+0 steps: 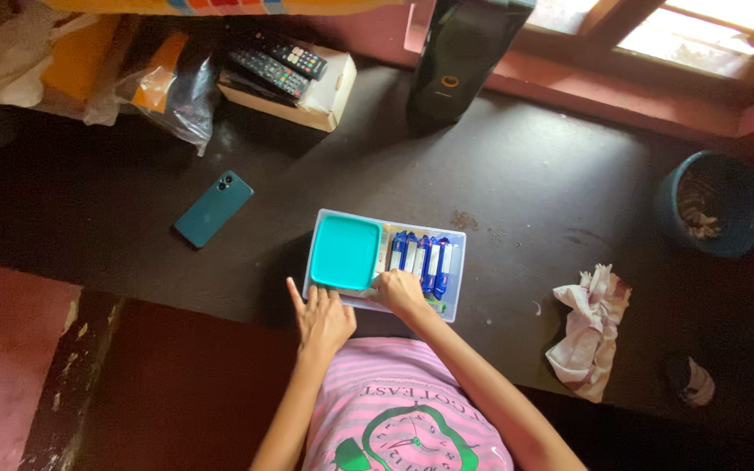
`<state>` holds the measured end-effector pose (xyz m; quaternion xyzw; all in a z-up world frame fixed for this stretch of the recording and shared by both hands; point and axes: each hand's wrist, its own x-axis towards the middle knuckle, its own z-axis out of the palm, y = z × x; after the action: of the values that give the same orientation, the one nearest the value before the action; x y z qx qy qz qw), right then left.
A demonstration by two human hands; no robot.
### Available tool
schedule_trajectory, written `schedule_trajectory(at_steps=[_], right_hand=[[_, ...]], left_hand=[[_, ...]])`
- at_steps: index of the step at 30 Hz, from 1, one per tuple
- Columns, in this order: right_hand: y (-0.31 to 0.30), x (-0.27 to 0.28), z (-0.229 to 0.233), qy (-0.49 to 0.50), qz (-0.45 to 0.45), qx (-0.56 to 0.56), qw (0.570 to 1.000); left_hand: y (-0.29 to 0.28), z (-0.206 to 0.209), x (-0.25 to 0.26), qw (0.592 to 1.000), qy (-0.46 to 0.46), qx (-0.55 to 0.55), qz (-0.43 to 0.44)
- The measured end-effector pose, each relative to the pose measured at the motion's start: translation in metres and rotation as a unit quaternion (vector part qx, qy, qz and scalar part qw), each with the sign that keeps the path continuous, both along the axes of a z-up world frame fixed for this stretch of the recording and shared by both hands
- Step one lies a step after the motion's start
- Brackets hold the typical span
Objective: The person organizes small packaged items, including blue and green wrappers, into a clear plastic container with a teal lid. They place items one by one into the container, then wipe the surrounding table surface with a cloth.
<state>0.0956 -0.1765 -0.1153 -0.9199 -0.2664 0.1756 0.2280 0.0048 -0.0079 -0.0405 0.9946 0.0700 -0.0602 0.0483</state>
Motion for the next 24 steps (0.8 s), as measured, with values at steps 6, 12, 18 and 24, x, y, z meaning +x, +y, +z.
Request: schedule_trajectory(at_steps=[6, 12, 18, 24], right_hand=[[-0.008, 0.0, -0.027, -0.088, 0.063, -0.06, 0.992], [-0.022, 0.001, 0.013, -0.041, 0.043, -0.003, 0.998], [-0.086, 0.019, 0.092, -0.112, -0.243, 0.044, 0.962], [-0.131, 0.016, 0.068, 0.077, -0.342, -0.006, 0.936]], left_hand=[[-0.011, -0.002, 0.028, 0.959, 0.255, -0.114, 0.056], [-0.005, 0.002, 0.03, 0.949, 0.285, -0.132, 0.03], [0.03, 0.027, 0.027, 0.935, 0.106, -0.313, 0.126], [0.059, 0.01, 0.044, 0.953, -0.097, -0.235, 0.162]])
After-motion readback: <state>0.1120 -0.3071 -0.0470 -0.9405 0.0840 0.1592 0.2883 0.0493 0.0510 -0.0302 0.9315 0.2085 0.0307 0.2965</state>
